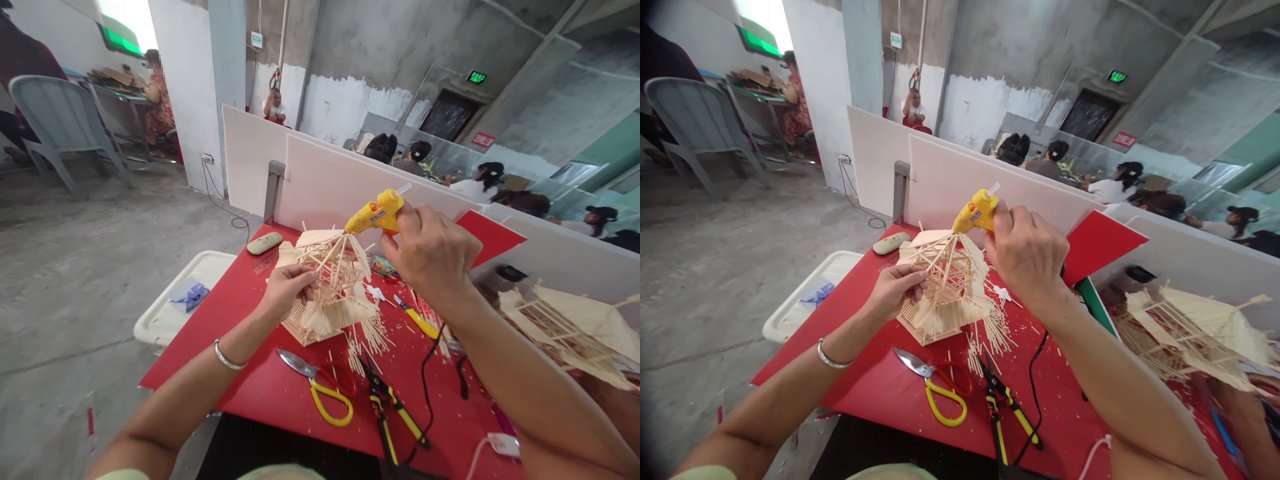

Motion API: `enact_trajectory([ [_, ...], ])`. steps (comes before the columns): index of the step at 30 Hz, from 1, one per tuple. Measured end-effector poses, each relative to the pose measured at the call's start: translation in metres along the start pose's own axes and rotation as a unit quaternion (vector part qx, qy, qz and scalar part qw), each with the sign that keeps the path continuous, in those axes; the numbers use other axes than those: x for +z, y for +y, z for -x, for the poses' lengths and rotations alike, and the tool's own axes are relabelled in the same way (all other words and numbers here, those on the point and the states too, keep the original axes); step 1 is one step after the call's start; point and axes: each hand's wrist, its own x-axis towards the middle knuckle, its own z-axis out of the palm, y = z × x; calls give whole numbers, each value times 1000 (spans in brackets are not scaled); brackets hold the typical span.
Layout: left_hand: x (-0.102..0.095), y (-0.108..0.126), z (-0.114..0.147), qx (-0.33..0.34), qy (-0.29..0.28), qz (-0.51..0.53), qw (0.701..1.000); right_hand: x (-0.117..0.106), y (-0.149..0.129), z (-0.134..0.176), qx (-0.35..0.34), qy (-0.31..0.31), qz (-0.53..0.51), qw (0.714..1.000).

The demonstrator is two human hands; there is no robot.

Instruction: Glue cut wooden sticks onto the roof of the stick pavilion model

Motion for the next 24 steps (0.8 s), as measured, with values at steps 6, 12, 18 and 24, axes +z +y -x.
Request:
enact_trajectory([
  [6, -1, 0, -1, 14, 12, 2, 1000, 0, -1, 0, 2, -6, -7, 1000],
  [12, 0, 3, 1, 22, 20, -7, 1000, 2, 0, 0, 1, 2, -6, 1000],
  [18, 0, 4, 0, 28, 26, -11, 999, 1, 0, 1, -1, 9, 5, 1000],
  [24, 1, 5, 1, 30, 26, -15, 999, -1, 0, 0, 1, 1, 1, 1000],
])
